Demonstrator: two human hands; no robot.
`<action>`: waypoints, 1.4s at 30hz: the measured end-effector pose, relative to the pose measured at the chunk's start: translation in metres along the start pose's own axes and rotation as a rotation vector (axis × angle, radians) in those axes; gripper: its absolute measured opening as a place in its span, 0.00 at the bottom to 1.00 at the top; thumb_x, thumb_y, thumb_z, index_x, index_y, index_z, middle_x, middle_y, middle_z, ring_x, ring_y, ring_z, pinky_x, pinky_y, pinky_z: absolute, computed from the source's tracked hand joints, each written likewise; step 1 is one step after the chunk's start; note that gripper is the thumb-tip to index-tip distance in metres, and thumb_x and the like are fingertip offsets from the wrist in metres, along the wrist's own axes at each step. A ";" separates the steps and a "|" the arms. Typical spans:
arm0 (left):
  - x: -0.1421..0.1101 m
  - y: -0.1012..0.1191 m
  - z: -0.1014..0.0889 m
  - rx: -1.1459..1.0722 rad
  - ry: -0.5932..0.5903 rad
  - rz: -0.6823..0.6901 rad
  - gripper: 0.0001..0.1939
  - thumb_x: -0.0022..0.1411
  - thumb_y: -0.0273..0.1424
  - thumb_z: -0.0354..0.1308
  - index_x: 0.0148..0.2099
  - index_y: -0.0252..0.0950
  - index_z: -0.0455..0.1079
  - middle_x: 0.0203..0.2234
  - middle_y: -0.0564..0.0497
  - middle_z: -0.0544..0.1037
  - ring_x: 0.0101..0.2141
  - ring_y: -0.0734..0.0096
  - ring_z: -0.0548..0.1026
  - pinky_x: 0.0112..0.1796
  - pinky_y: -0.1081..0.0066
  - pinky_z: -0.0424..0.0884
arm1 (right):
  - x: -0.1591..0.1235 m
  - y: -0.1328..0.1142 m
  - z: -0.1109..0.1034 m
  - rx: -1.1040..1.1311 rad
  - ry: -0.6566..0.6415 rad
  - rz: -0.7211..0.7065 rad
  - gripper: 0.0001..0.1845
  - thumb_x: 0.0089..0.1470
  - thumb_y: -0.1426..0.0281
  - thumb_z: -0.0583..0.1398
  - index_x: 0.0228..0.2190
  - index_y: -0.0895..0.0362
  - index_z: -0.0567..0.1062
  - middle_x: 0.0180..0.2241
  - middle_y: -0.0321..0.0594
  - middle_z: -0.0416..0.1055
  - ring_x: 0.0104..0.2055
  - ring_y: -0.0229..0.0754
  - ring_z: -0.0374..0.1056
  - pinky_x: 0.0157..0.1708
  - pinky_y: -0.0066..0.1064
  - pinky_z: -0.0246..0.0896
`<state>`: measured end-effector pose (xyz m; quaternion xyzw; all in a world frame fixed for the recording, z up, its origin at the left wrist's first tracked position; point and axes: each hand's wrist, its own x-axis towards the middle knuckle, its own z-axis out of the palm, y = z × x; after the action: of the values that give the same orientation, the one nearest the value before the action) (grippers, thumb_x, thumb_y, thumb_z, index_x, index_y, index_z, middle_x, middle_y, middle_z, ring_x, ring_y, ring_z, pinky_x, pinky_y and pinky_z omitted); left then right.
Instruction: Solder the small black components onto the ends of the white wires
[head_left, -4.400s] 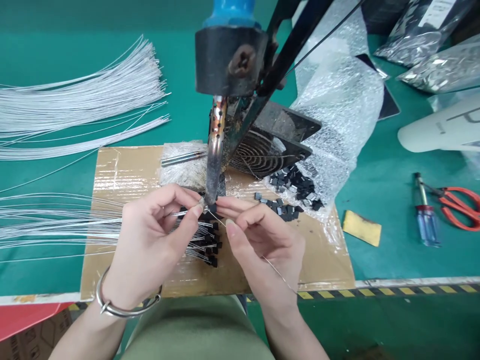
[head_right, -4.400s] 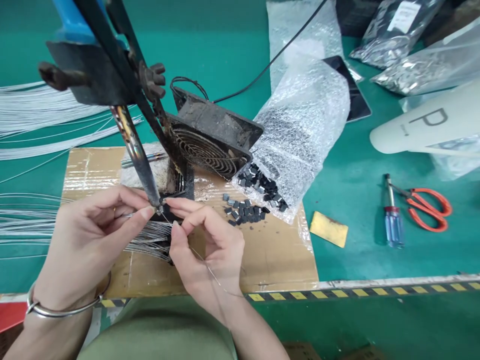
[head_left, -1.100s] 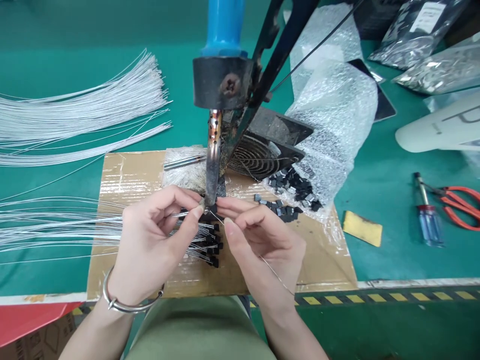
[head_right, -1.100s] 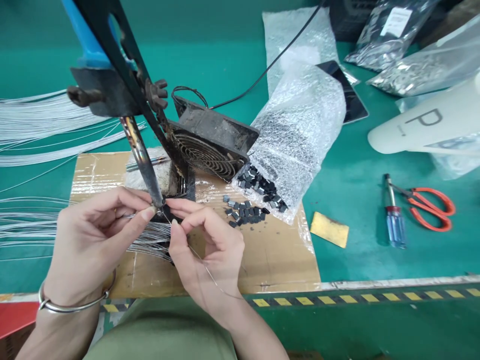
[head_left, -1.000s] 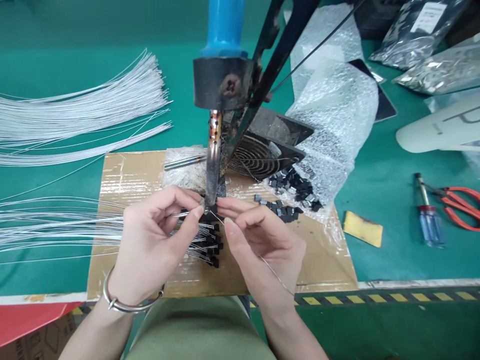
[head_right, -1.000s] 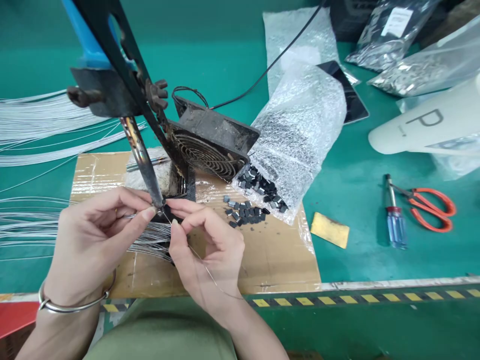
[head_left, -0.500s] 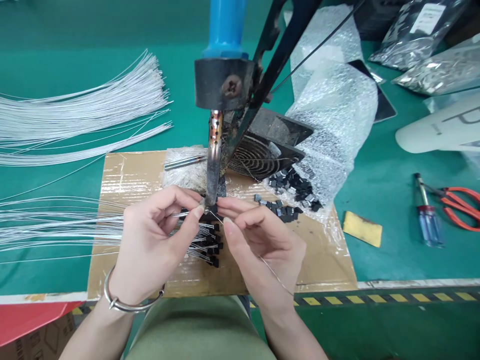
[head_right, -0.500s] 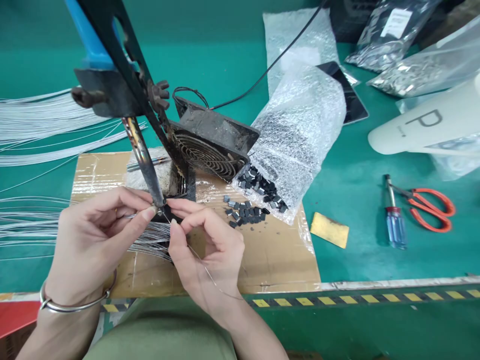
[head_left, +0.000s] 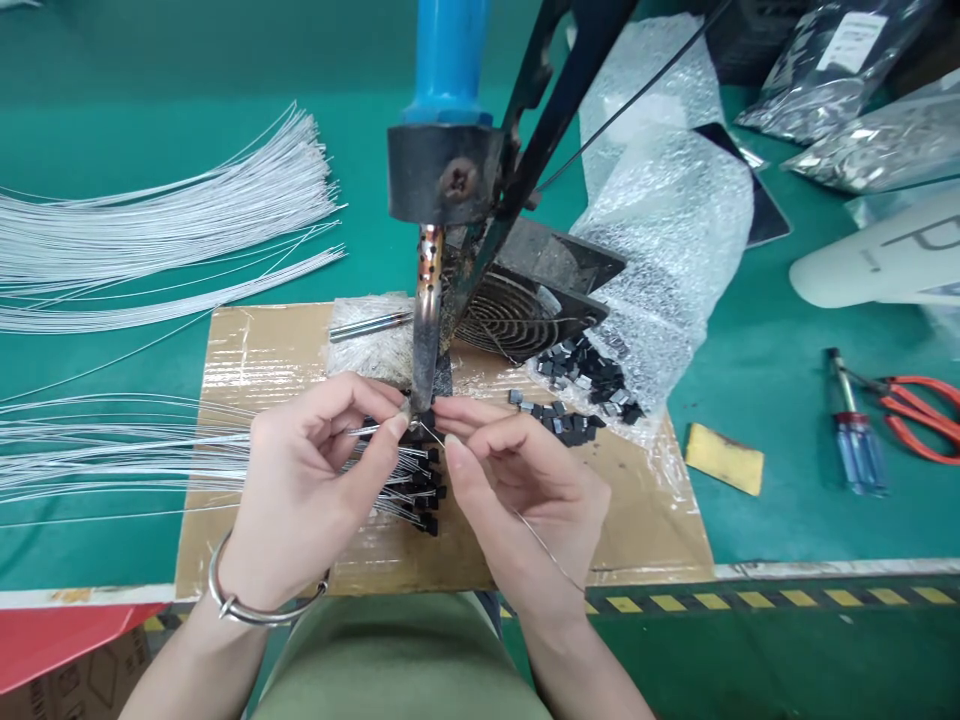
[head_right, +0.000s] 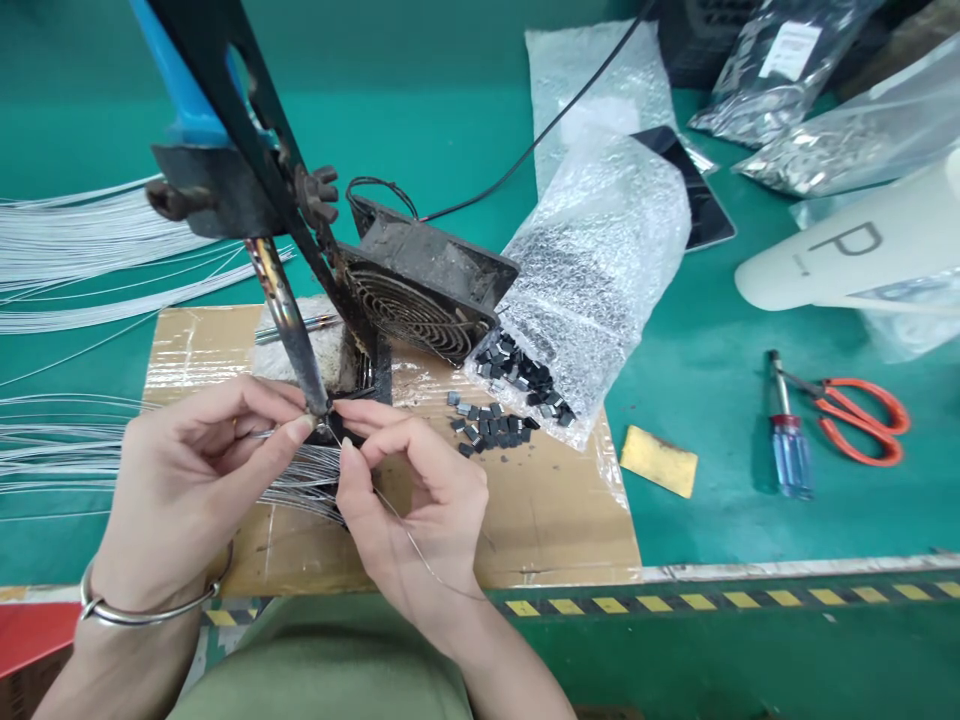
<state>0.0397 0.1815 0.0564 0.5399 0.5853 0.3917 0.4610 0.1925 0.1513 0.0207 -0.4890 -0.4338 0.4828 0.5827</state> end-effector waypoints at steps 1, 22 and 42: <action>0.000 0.000 0.000 0.003 -0.001 0.000 0.05 0.62 0.23 0.65 0.33 0.37 0.76 0.33 0.56 0.80 0.31 0.83 0.78 0.31 0.88 0.72 | 0.000 0.000 0.000 0.001 0.003 0.004 0.10 0.61 0.77 0.66 0.30 0.53 0.76 0.47 0.35 0.84 0.51 0.36 0.80 0.55 0.27 0.76; -0.001 0.000 0.000 -0.010 -0.003 -0.012 0.06 0.63 0.23 0.65 0.34 0.37 0.76 0.34 0.55 0.80 0.33 0.82 0.79 0.34 0.87 0.73 | -0.001 -0.001 0.001 -0.015 0.008 0.004 0.09 0.62 0.76 0.66 0.30 0.53 0.76 0.48 0.38 0.84 0.52 0.40 0.80 0.55 0.31 0.76; -0.001 0.000 0.000 0.006 -0.005 -0.001 0.06 0.62 0.23 0.65 0.33 0.37 0.76 0.34 0.53 0.82 0.31 0.79 0.78 0.31 0.83 0.72 | -0.001 0.001 0.001 -0.062 0.018 -0.028 0.08 0.61 0.76 0.67 0.31 0.53 0.77 0.46 0.38 0.84 0.51 0.41 0.80 0.55 0.34 0.76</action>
<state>0.0401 0.1806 0.0562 0.5421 0.5855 0.3884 0.4609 0.1913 0.1508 0.0202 -0.5053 -0.4500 0.4565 0.5777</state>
